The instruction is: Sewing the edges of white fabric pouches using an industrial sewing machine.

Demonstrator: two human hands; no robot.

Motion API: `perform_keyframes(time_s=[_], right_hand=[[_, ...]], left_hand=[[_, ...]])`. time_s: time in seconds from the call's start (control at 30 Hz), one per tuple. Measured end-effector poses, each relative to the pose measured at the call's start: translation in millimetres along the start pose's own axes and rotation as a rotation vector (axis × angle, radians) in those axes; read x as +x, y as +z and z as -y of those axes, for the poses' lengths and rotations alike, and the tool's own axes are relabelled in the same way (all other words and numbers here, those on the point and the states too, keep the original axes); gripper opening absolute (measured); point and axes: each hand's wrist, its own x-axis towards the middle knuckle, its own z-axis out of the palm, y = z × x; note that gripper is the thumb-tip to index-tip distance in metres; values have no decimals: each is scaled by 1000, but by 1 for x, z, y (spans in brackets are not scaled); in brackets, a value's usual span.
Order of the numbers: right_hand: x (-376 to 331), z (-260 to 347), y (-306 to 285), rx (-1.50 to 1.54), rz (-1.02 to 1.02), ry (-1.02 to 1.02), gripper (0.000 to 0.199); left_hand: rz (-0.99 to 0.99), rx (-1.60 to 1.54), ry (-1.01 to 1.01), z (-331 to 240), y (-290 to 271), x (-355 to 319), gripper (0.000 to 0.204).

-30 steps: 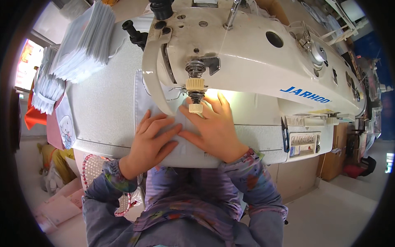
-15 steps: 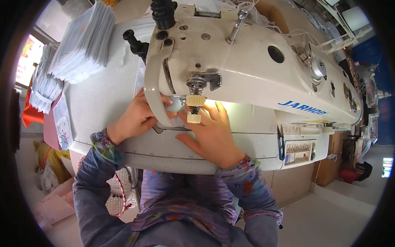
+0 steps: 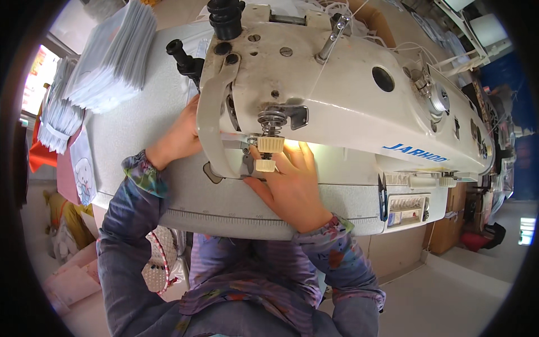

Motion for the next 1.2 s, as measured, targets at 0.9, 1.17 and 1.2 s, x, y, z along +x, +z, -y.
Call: perform_keyframes(time_s=[0.9, 1.17, 1.2], right_hand=[[4, -5, -10, 152, 10, -146, 49], [12, -5, -8, 179, -5, -100, 50], [12, -6, -9, 170, -2, -119, 49]], left_hand=[[-20, 285, -186, -89, 25, -53, 50], [44, 55, -129, -75, 7, -50, 32], [65, 63, -111, -70, 4, -46, 34]])
